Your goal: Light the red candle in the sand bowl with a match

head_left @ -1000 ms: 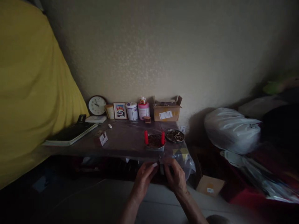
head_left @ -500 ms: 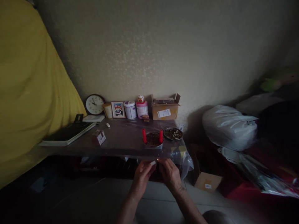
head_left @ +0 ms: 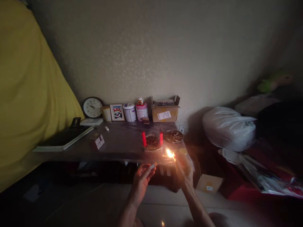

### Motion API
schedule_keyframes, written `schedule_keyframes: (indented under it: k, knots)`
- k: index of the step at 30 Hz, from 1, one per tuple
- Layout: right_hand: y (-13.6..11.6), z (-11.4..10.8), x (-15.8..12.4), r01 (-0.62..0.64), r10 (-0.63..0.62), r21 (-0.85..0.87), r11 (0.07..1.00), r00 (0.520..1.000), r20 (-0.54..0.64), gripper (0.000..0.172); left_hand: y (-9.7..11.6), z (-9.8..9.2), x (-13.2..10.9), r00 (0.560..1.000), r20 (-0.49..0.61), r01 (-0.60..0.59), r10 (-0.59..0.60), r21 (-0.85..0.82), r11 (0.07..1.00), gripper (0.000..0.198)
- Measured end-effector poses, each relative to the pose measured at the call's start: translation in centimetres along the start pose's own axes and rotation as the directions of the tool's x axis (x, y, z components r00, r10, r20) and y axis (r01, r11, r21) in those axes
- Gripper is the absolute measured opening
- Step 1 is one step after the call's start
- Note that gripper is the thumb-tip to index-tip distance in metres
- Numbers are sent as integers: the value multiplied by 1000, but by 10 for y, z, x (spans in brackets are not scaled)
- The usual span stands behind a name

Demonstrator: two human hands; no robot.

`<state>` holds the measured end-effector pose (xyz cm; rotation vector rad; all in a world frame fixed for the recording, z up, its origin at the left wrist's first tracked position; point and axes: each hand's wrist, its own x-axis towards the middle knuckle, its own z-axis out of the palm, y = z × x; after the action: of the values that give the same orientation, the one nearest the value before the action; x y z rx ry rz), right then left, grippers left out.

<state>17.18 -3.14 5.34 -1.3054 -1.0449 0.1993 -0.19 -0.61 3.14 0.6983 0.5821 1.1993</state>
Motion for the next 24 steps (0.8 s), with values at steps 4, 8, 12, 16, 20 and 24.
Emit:
schedule_keyframes:
  k: [4, 8, 12, 16, 20, 24]
  knots:
    - [-10, -7, 4, -114, 114, 141, 983, 993, 6, 24, 1, 0, 0, 999, 38, 8, -9, 25, 1000, 20]
    - [-17, -10, 8, -168, 187, 282, 945, 981, -43, 26, -1, -2, 1, 999, 37, 7, -8, 42, 999, 22]
    - [-15, -11, 11, -208, 240, 389, 897, 970, -34, 28, -4, -5, 4, 1000, 20, 5, -6, 54, 999, 24]
    - [-11, -11, 13, -221, 248, 409, 885, 969, -12, 28, -5, -5, 4, 1000, 14, 2, -3, 70, 998, 24]
    - [-10, -12, 14, -189, 204, 396, 899, 979, 4, 26, -5, -5, 4, 1000, 18, 0, -1, 70, 998, 22]
    - [-11, -11, 19, -161, 166, 391, 906, 986, 22, 24, -5, -6, 3, 999, 36, -4, 1, 79, 997, 21]
